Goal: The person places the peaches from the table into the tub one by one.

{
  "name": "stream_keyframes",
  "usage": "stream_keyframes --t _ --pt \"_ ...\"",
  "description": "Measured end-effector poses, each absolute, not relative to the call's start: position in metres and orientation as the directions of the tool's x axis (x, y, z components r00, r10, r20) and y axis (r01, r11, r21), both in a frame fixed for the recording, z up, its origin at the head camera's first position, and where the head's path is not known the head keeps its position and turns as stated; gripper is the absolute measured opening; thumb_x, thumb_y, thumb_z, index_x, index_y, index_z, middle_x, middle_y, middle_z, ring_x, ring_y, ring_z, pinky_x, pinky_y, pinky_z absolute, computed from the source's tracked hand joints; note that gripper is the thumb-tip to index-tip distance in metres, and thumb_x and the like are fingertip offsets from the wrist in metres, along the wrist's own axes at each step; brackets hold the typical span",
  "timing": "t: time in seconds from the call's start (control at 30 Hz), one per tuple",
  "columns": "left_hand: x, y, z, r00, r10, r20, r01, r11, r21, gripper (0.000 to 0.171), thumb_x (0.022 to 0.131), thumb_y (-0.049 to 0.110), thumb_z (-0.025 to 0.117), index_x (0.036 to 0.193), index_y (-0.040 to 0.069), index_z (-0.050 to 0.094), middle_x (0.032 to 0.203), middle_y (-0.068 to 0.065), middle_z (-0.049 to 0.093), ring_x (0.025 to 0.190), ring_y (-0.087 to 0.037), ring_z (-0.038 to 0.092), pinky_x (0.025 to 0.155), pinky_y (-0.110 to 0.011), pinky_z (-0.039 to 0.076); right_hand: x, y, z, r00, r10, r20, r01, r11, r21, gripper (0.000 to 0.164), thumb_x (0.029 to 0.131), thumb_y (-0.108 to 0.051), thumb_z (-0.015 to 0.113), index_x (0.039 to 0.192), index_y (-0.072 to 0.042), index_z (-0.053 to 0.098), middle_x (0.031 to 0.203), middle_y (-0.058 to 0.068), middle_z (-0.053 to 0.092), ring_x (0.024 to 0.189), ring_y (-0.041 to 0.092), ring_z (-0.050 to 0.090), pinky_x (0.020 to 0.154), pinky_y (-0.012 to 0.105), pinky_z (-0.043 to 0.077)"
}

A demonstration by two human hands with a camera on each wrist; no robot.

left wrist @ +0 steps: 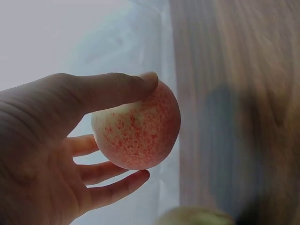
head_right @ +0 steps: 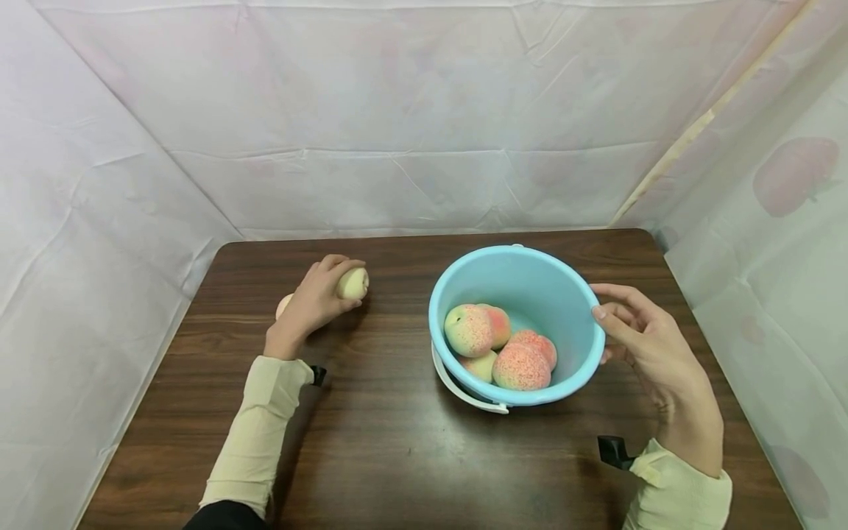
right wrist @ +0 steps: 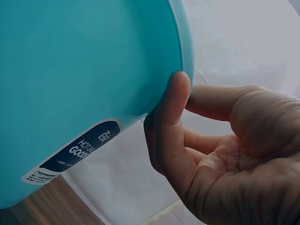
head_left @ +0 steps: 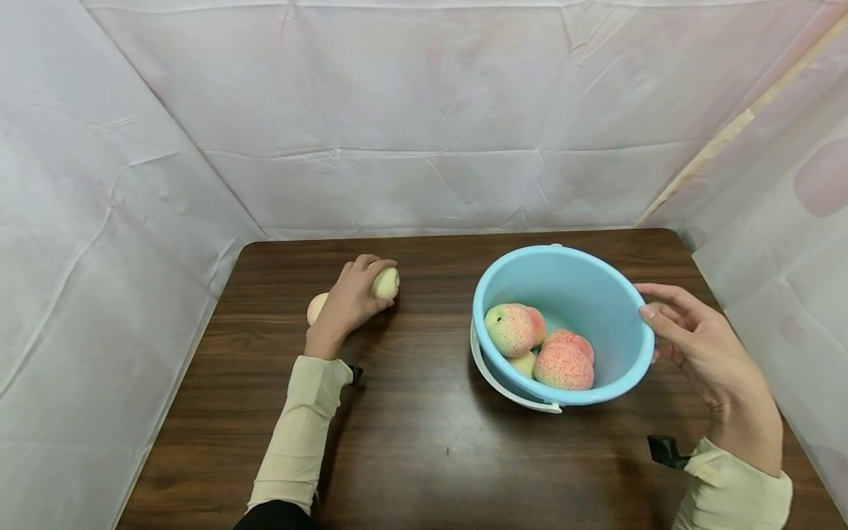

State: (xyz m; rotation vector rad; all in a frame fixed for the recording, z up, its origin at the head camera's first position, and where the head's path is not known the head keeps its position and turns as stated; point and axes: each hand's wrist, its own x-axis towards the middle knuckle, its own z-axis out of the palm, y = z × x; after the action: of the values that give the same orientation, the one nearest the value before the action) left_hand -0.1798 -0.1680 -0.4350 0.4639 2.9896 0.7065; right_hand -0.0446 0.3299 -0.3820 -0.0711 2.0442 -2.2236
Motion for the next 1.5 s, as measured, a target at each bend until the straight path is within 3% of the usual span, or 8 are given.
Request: stream_keyframes --t 0.3,0.6,0.77,1.07,1.5 --pt "-0.173 -0.152 -0.404 -0.924 0.357 0.136 0.378 0.801 0.465 0.074 0.084 0.024 0.089 0.149 0.027 0.055 0.153 -0.008 0.049 0.131 -0.038 0.048 0.100 -0.054 0.052 -0.045 0.328 -0.380 -0.990 -0.129 -0.055 0.067 -0.096 -0.993 0.040 0.106 0.002 0.052 0.145 -0.005 0.051 0.098 0.005 0.076 0.072 0.016 0.074 0.054 0.030 0.059" --pt "-0.163 -0.132 -0.373 -0.880 0.406 0.248 0.475 0.778 0.411 0.079 0.081 0.025 0.091 0.150 0.021 0.053 0.152 -0.006 0.053 0.135 -0.035 0.050 0.107 -0.051 0.049 -0.047 0.327 -0.380 -0.991 -0.118 -0.063 0.073 -0.080 -0.994 0.039 0.106 0.000 0.054 0.145 -0.005 0.051 0.098 0.004 0.077 0.072 0.015 0.074 0.054 0.030 0.059" --pt "-0.158 -0.117 -0.352 -0.870 0.416 0.266 0.492 0.768 0.409 0.080 0.081 0.026 0.091 0.150 0.020 0.052 0.154 -0.007 0.052 0.138 -0.034 0.049 0.110 -0.051 0.047 -0.047 0.327 -0.379 -0.991 -0.111 -0.069 0.078 -0.075 -0.994 0.039 0.106 -0.001 0.054 0.144 -0.006 0.052 0.100 0.004 0.077 0.072 0.016 0.074 0.054 0.030 0.059" --pt "-0.151 -0.090 -0.328 -0.844 0.446 0.299 0.535 0.738 0.410 0.077 0.081 0.025 0.091 0.146 0.016 0.051 0.147 -0.007 0.057 0.133 -0.033 0.051 0.104 -0.047 0.051 -0.048 0.325 -0.380 -0.993 -0.098 -0.071 0.076 -0.054 -0.996 0.038 0.105 -0.002 0.056 0.143 -0.008 0.053 0.099 0.003 0.077 0.069 0.016 0.073 0.054 0.030 0.058" --pt "-0.147 -0.047 -0.311 -0.740 0.600 0.303 0.672 0.656 0.343 0.076 0.083 0.029 0.089 0.144 0.010 0.048 0.146 -0.010 0.057 0.131 -0.033 0.053 0.106 -0.043 0.051 -0.049 0.326 -0.384 -0.987 -0.154 -0.047 0.062 -0.097 -0.993 0.039 0.106 0.001 0.053 0.142 -0.012 0.055 0.101 0.003 0.077 0.070 0.016 0.074 0.055 0.029 0.059"
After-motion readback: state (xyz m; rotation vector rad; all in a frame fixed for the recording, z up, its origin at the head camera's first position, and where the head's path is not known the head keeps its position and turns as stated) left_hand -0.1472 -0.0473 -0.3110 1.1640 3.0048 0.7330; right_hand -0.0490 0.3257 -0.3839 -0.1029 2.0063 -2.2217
